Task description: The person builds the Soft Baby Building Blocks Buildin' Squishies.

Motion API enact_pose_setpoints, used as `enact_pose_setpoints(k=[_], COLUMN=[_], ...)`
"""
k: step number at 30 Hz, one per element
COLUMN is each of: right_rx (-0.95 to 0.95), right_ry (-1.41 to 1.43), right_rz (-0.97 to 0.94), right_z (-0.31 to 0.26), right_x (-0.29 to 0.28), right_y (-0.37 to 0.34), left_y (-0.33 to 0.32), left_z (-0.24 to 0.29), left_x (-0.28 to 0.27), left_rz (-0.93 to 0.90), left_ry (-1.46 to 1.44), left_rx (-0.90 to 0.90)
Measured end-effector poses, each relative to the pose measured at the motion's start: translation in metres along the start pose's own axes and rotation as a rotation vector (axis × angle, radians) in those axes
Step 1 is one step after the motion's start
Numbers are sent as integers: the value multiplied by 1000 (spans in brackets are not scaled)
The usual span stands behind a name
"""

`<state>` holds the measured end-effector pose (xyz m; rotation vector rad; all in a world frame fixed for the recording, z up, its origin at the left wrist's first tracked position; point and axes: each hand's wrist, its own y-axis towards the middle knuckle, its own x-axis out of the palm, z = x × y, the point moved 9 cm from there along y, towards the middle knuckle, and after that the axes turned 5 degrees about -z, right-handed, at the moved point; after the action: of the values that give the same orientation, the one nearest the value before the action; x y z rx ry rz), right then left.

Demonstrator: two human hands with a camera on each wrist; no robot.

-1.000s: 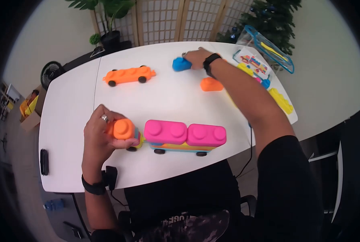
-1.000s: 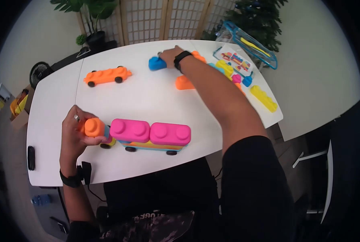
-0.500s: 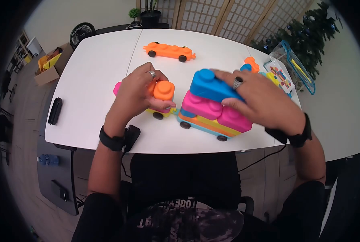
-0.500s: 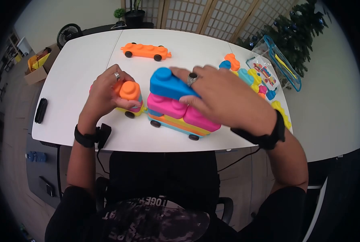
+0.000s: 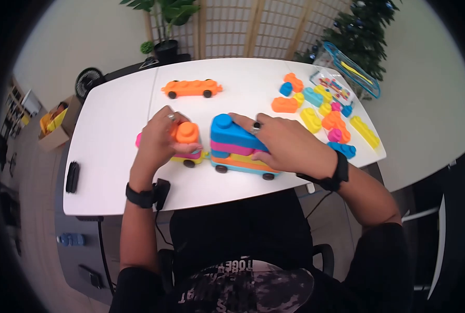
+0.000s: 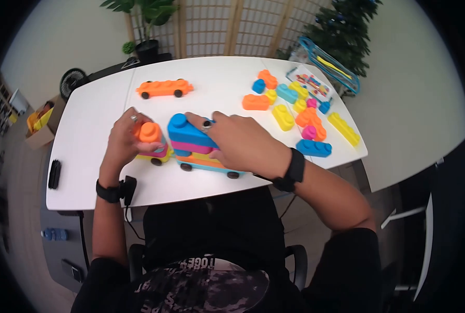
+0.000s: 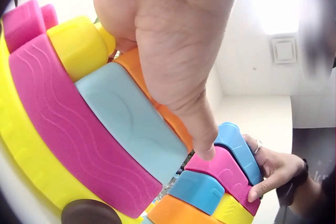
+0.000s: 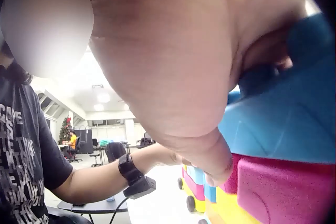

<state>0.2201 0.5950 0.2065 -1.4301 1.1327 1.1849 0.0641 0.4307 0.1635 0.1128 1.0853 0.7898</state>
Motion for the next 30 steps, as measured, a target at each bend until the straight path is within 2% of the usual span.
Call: enact_pose_setpoints(k=[5,7,9,10,12,13,15,18,19,21,24,26,30], right_rx=[27,16,-4,23,33,32,-81,-82,-59,150,633,811,708], right_ry=[-147,-172,-213,-209,-232,-250,-294,-146,-57,247,15,-50,-81], right_rz=[144,231,333,263,266,272,463,705,772,799,544,300,341], right_z=[-3,-7,-11,-12,-14,-14,-19,-6,7,90,232,294,349], right_x=[7,12,11,11,17,17,12,-21,-34,-41,-2,33,79], right_y=[-3,-8,-11,-10,-12,-12,-17,-41,-55,-77,-107,-115,-107], left_y=[1,-1,-1,5,-2,-3,-3,-3,-3,-3,-3,-3,-2], left_z=[-4,-7,-16,-20,-27,-28,-28,-25,-25,-29,-27,-25,-12], left_x=[4,7,11,14,17,17,17,14,15,15,15,13,6], left_rz=[43,12,-5,-1,-36,-36,-31,-19,-23,-19,-11,12,36], left_ry=[-66,-107,-110,-175,-297,-283,-254,-230,-233,-236,-233,-180,-104], left_rx=[90,18,29,-2,-100,-92,-80,-62,-61,-62,-61,-27,6])
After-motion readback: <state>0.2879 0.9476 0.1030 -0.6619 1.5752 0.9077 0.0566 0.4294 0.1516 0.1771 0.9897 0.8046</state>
